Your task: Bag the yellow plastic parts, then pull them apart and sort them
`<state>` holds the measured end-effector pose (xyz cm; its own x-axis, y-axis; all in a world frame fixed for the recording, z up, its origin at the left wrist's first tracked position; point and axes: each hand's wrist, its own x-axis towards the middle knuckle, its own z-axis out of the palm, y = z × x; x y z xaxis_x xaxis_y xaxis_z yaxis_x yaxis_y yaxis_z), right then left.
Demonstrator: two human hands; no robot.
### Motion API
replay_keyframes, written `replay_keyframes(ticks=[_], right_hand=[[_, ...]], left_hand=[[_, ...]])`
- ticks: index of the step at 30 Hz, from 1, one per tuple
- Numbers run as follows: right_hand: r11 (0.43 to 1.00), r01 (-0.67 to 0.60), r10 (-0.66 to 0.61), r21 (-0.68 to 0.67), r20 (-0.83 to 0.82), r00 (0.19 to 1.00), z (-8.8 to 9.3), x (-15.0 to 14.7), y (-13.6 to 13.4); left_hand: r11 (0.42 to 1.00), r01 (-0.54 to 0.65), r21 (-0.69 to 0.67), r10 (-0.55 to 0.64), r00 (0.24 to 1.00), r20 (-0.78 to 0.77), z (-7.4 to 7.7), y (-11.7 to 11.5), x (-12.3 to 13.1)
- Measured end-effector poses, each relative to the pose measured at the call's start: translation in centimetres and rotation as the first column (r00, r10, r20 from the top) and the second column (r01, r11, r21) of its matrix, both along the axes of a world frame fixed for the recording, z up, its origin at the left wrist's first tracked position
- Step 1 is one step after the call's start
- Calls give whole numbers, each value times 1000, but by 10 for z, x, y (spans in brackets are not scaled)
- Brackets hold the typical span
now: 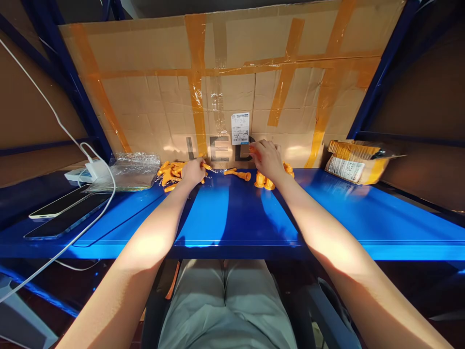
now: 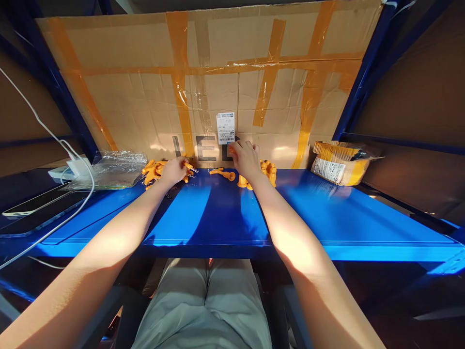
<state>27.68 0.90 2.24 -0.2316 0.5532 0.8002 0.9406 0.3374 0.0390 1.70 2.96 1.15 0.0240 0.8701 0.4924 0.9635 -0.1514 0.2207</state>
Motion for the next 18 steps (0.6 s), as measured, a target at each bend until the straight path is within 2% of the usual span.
replay_keyframes(ticks=[5,9,18], right_hand=[[997,-40,33,-66,-106,994,-5,6,6],[985,-11,-20,-172,-173,985,-8,11,8],[938,25,-96,-347,-188,977,-22,12,15]], left_hand=[[1000,-24,-7,24,1000,0,-6,6,-12],[1000,-27,-16,27,1000,13,-12,13,-21],[996,-27,-87,32,998,57,-19,20,-29]])
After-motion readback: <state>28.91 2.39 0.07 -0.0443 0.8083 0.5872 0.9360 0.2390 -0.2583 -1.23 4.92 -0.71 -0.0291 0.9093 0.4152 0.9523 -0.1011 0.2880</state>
